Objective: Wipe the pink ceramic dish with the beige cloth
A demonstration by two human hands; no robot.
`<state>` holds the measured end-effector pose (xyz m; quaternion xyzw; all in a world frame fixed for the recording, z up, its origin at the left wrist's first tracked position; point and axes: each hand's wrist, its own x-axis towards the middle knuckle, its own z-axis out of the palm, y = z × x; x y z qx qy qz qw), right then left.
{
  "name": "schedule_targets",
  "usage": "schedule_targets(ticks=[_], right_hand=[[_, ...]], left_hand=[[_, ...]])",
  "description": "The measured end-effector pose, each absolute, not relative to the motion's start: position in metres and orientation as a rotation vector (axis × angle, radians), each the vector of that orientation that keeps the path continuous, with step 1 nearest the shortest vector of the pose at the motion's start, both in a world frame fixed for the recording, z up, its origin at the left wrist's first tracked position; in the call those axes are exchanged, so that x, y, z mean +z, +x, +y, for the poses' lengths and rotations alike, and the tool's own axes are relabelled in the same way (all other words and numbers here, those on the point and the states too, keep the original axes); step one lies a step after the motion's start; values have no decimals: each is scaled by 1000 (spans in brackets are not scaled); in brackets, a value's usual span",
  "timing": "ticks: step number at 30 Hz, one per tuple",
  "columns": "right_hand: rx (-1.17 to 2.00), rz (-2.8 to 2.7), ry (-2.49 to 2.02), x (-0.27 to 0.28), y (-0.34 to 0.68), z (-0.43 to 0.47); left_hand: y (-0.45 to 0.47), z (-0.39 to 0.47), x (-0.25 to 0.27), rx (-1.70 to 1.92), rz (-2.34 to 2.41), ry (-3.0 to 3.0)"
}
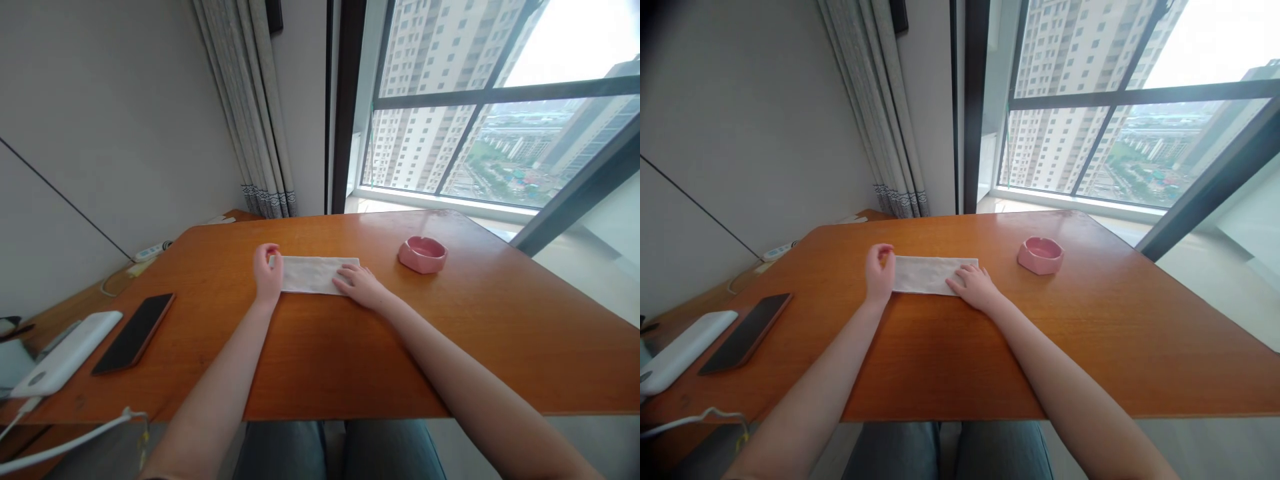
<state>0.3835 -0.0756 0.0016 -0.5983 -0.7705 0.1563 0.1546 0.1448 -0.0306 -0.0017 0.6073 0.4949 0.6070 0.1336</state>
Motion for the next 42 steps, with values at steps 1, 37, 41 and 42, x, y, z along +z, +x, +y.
schedule_targets(ticks=[1, 37, 41, 42], right_hand=[[430, -2180, -1722, 1, 382, -76], [16, -2254, -1715, -14, 357, -65], [187, -2295, -1890, -23, 355, -58], [208, -2261, -1963, -25, 357, -58]], left_hand=[[151, -34, -4, 1516, 1329, 1947], [151, -31, -16, 447, 1910, 2406], [167, -34, -24, 195, 1637, 2473], [167, -35, -25, 172, 1686, 2437]])
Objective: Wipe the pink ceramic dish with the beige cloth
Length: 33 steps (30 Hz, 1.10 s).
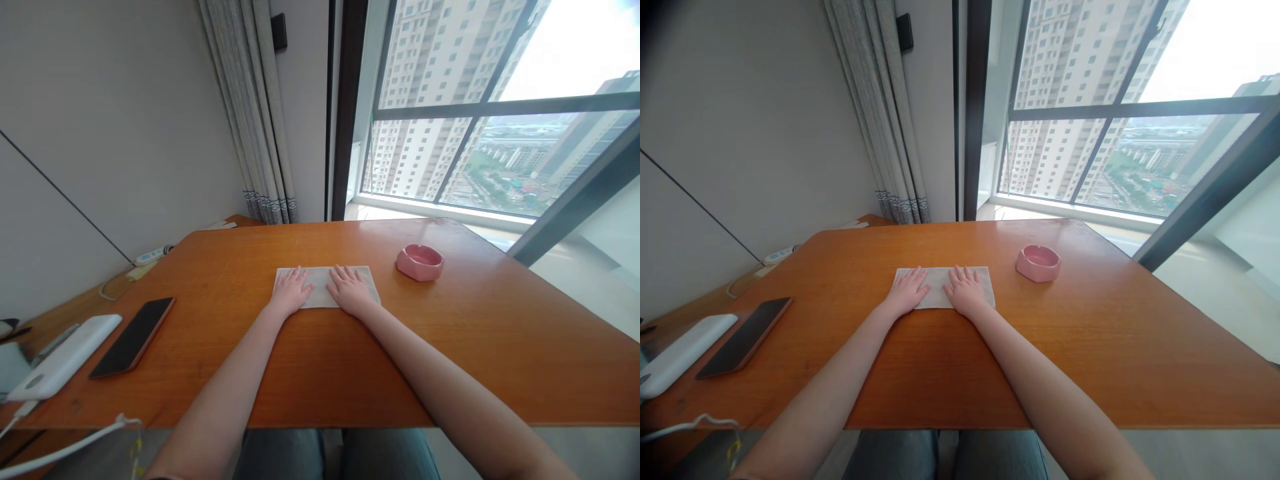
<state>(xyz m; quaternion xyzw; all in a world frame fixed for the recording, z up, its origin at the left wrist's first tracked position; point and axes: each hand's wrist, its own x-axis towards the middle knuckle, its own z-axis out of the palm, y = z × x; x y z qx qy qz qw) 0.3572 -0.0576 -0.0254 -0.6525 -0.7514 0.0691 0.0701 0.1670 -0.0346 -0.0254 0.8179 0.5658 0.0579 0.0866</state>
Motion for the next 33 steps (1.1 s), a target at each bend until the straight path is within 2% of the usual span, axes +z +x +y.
schedule_targets(ticks=[7, 14, 22, 26, 28, 33], right_hand=[[186, -1947, -2304, -27, 371, -58], [174, -1935, -2253, -25, 370, -60], [197, -2123, -1974, -15, 369, -72], [207, -2124, -1926, -16, 361, -74], [227, -2128, -1870, -16, 359, -73], [283, -2034, -1753, -20, 366, -64]], left_hand=[[134, -35, -5, 171, 2238, 2158], [142, -35, 0, 164, 2079, 2068], [110, -29, 12, 630, 2203, 1904], [137, -46, 17, 1187, 1913, 2006], [161, -56, 14, 1305, 1666, 2136], [196, -66, -3, 628, 1240, 2641]])
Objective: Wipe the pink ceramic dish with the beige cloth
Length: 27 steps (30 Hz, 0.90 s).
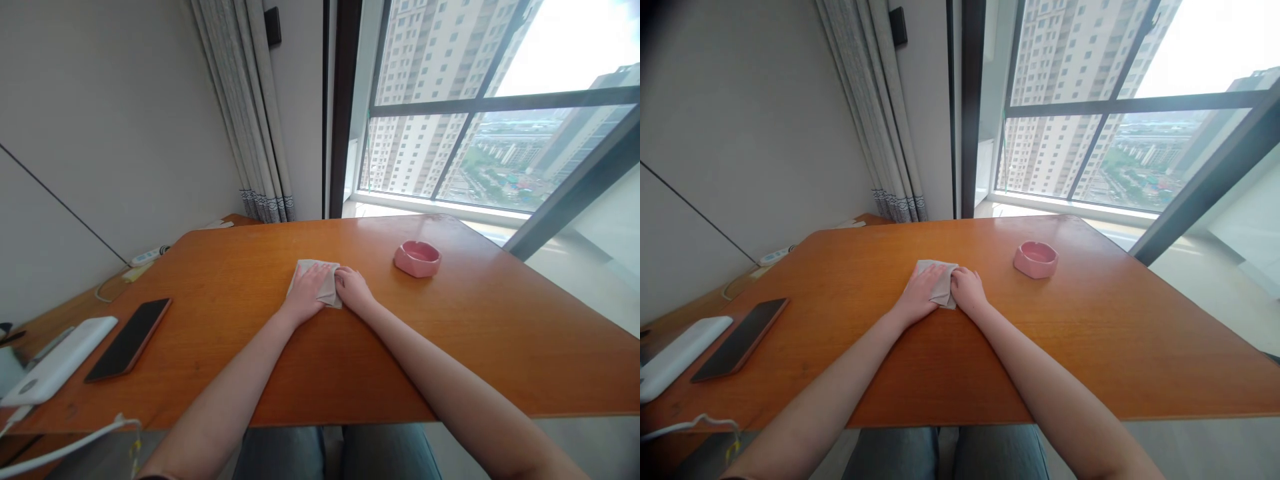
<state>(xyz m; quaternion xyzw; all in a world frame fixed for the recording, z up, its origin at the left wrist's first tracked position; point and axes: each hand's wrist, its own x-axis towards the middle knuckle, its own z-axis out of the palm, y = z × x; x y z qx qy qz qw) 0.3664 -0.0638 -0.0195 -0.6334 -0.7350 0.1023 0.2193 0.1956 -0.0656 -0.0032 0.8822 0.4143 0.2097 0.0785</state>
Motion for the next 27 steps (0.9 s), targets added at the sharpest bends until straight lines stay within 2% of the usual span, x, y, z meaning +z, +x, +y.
schedule_targets(ticks=[5, 15, 19, 22, 27], right_hand=[[261, -1933, -1811, -26, 382, -51], [336, -1772, -1728, -35, 389, -43], [350, -1621, -1640, -34, 390, -44], [305, -1612, -1568, -28, 386, -49], [240, -1780, -1412, -13, 371, -65]], left_hand=[[189, -62, -9, 414, 1248, 2704], [207, -71, -13, 427, 1066, 2667], [193, -72, 1, 564, 1044, 2638], [178, -63, 5, 739, 1237, 2577], [177, -48, -14, 354, 1501, 2450]])
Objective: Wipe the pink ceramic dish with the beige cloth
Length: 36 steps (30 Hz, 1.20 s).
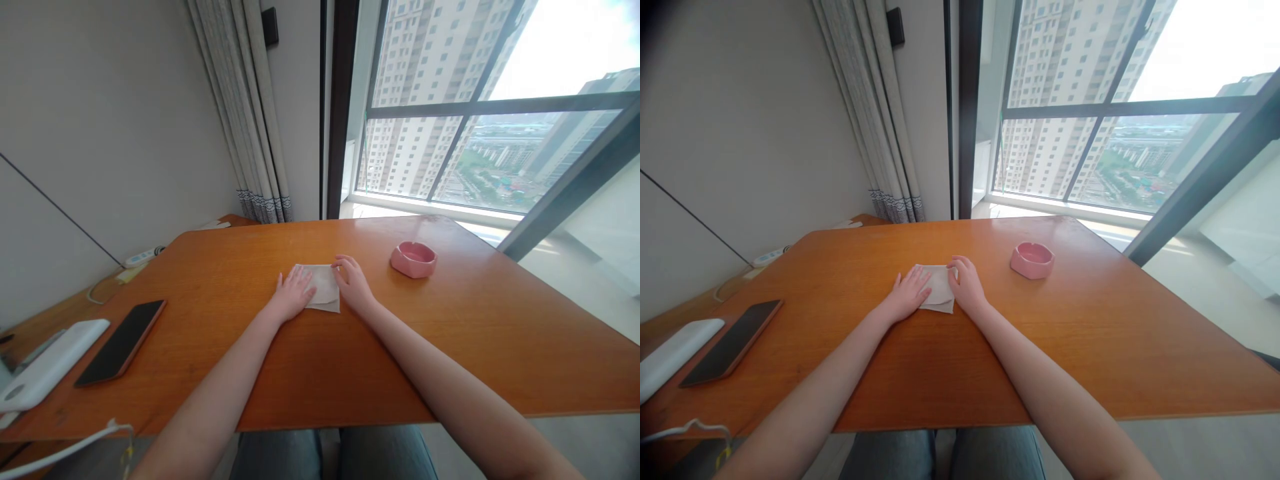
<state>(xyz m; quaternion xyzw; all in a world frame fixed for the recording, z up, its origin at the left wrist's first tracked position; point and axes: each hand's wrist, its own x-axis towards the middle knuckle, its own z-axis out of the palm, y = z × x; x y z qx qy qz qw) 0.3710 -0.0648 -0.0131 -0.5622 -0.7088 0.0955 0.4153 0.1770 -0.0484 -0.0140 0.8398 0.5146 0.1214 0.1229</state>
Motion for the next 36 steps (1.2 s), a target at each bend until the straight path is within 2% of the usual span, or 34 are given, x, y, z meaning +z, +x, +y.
schedule_targets(ticks=[3, 6, 12, 16, 21, 26, 30, 32, 36], right_hand=[[240, -2009, -1366, -9, 359, -75], [216, -2213, -1524, -12, 349, -81], [147, -2325, -1711, -18, 356, -93], [247, -2295, -1628, -16, 408, -113], [625, -2010, -1618, -13, 508, -151], [608, -1803, -1759, -8, 578, -181], [702, -1799, -1833, -1, 590, -178], [612, -1857, -1842, -1, 586, -171], [195, -2092, -1869, -5, 572, -161]], left_hand=[[189, -53, -20, 451, 1455, 2329], [194, -56, -19, 640, 1470, 2292], [178, -46, -25, 308, 1491, 2493], [178, -48, -27, 263, 1486, 2523], [181, -51, -25, 238, 1508, 2502], [180, -51, -24, 226, 1492, 2527], [180, -52, -23, 208, 1496, 2519], [180, -52, -22, 190, 1501, 2519], [180, -53, -22, 177, 1500, 2519]])
